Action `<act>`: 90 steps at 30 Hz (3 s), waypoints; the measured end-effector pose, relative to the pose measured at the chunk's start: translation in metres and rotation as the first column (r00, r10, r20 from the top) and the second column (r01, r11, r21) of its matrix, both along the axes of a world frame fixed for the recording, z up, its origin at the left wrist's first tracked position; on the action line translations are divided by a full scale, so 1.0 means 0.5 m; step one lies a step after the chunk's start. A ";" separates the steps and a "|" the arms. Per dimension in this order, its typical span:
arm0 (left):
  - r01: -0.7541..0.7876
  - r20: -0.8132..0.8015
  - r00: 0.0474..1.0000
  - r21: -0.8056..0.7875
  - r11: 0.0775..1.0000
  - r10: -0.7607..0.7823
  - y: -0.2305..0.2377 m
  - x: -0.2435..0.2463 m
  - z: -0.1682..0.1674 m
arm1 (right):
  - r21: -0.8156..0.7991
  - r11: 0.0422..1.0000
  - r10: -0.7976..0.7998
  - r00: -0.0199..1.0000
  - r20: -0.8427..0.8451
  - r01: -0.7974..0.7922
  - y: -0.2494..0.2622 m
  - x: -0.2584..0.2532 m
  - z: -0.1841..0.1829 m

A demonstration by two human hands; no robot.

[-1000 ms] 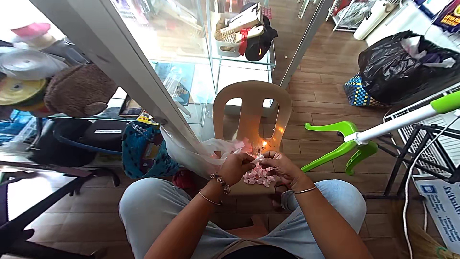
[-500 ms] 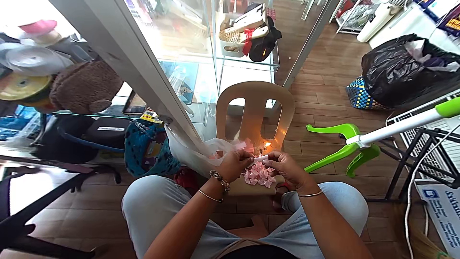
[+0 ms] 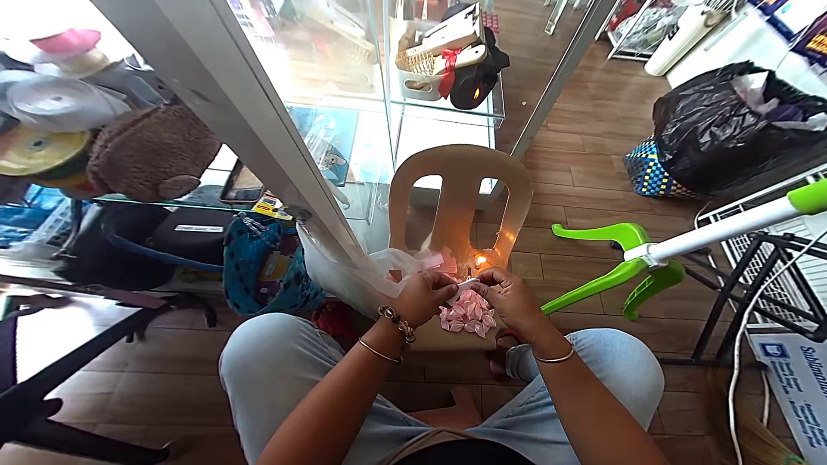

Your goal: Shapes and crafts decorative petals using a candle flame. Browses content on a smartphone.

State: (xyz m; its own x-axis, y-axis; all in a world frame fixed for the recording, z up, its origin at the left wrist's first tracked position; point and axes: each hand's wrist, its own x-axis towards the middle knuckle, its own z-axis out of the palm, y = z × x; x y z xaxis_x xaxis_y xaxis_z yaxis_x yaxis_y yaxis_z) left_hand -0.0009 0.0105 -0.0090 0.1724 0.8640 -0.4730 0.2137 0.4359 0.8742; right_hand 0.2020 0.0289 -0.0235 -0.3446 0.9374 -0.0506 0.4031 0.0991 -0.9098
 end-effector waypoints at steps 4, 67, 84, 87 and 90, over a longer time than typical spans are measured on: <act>-0.188 0.166 0.964 -0.125 0.974 0.207 -0.004 0.010 -0.010 | 0.366 0.924 0.108 0.994 0.036 -0.113 -0.014 -0.008 -0.022; -0.188 0.601 0.708 -0.346 0.919 0.371 -0.019 0.004 0.037 | 0.808 0.586 -0.029 0.995 0.099 -0.063 -0.021 -0.009 -0.031; -0.316 0.524 0.764 -0.207 0.926 0.378 -0.024 0.004 0.050 | 0.827 0.551 -0.021 0.989 0.149 -0.113 -0.014 -0.009 -0.027; -0.329 0.502 0.778 -0.186 0.926 0.377 -0.025 0.004 0.052 | 0.829 0.545 -0.020 0.986 0.164 -0.126 -0.014 -0.010 -0.026; -0.328 0.492 0.788 -0.172 0.929 0.370 -0.025 0.004 0.050 | 0.832 0.539 -0.021 0.986 0.165 -0.128 -0.015 -0.011 -0.026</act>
State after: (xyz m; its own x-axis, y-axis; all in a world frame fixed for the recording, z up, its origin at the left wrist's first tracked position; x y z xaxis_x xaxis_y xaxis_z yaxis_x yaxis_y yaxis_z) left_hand 0.0011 -0.0022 0.0163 0.0984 0.8785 -0.4675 -0.4297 0.4612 0.7763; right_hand 0.1967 0.0217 -0.0363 -0.4542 0.5554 0.6966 0.4817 0.8108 -0.3325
